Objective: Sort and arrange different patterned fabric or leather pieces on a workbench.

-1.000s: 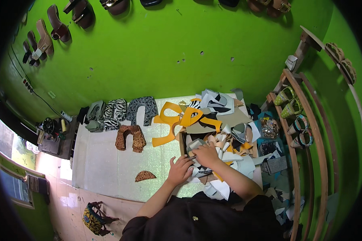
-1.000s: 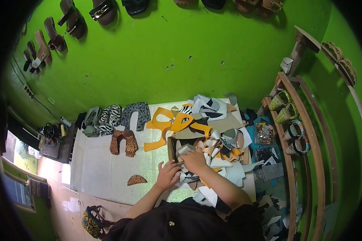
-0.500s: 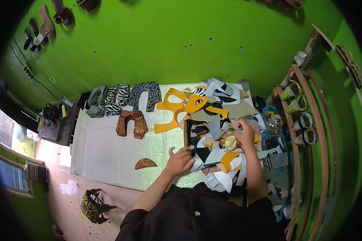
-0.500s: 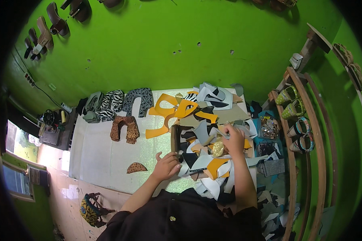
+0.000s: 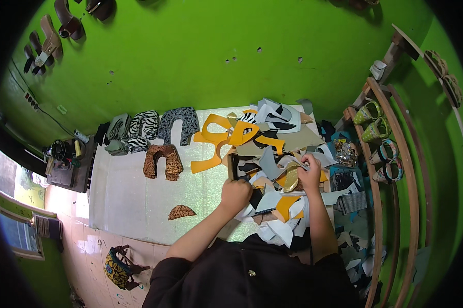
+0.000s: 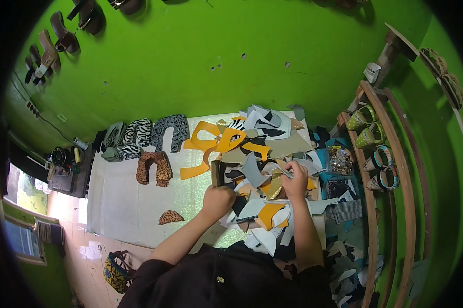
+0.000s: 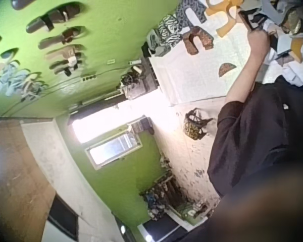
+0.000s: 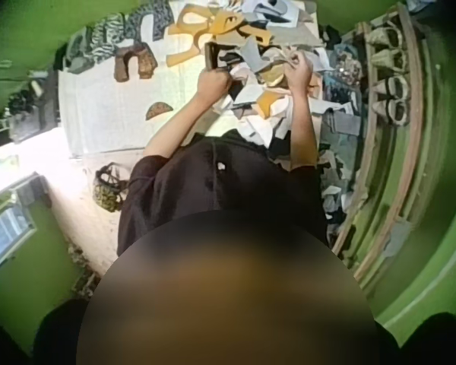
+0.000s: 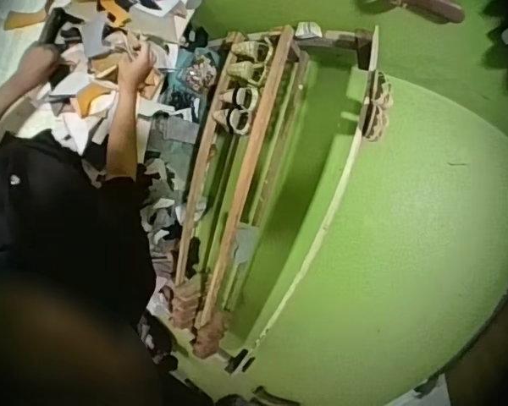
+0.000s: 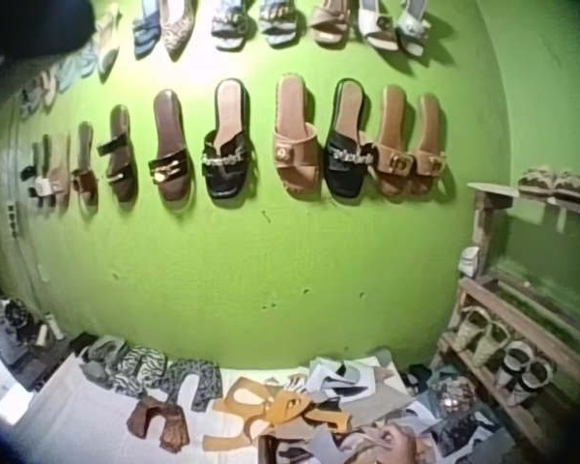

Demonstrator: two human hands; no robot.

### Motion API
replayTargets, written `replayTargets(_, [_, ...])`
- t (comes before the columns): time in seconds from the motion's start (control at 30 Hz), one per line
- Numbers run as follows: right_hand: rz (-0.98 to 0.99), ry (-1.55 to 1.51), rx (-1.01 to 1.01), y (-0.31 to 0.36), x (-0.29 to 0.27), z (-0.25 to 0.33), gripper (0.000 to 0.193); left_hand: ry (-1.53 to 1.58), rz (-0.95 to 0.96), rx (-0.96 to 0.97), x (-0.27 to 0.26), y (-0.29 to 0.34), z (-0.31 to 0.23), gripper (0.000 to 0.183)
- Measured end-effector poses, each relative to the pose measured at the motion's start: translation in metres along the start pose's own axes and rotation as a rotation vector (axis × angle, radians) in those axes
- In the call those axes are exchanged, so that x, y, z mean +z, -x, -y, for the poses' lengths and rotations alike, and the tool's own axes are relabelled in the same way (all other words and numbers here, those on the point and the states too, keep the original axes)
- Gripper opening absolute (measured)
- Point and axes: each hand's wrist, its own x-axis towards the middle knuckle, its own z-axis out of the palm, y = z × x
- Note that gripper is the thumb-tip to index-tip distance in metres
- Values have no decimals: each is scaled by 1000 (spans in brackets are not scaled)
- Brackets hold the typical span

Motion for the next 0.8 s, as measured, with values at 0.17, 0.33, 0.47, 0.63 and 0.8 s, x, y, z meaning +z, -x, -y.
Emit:
replayTargets(0.17, [-5, -6, -11, 1, 3, 5, 20, -191, 277, -159, 41, -42, 4, 15])
replayTargets(0.33, [2, 7, -18, 3, 3, 5, 20, 13, 421, -275, 40, -58, 14, 15])
replayTargets(0.47, [-3, 23, -35, 2, 3, 4, 20, 255, 291, -123, 8, -52, 24, 17])
replayTargets(0.63, [5, 59, -44, 2, 3, 10, 21, 748, -71, -326, -64, -28, 23, 17])
replayTargets(0.8, [203, -15, 5, -3, -2, 40, 27, 1417, 19, -457, -56, 3, 47, 14])
